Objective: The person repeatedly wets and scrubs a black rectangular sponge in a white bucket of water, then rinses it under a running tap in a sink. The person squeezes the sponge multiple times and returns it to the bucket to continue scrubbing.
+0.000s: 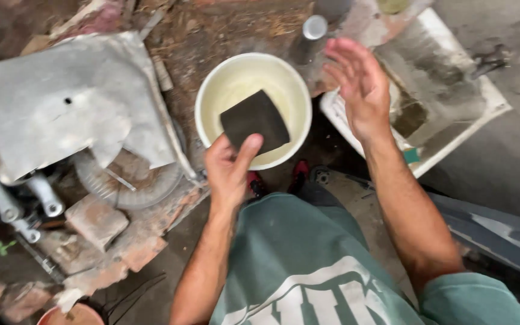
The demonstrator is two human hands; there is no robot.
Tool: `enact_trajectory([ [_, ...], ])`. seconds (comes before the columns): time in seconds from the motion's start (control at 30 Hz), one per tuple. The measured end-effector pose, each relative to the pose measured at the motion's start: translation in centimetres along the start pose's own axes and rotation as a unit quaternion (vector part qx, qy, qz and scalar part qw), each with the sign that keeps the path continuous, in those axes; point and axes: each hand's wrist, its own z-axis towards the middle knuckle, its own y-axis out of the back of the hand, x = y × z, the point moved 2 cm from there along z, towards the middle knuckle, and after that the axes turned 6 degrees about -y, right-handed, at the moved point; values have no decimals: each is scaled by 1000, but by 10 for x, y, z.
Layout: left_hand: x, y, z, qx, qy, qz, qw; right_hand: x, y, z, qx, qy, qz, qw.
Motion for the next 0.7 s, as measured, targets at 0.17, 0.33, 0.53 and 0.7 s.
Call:
enact_trajectory([
  [0.17, 38, 31, -50, -76, -31, -6, 997, -87, 225, 39, -288, 61, -205, 934],
  [0.33, 82, 49, -113, -170, -95, -43, 980, -192, 357, 148, -310, 30, -232, 921],
  [0.53, 39, -53, -152, -328, -83, -54, 939, -252, 403, 213, -86, 107, -430, 892],
  [0.7, 3, -95, -161, -320, -69, -128, 936, -276, 287, 264, 199, 24, -395, 897],
])
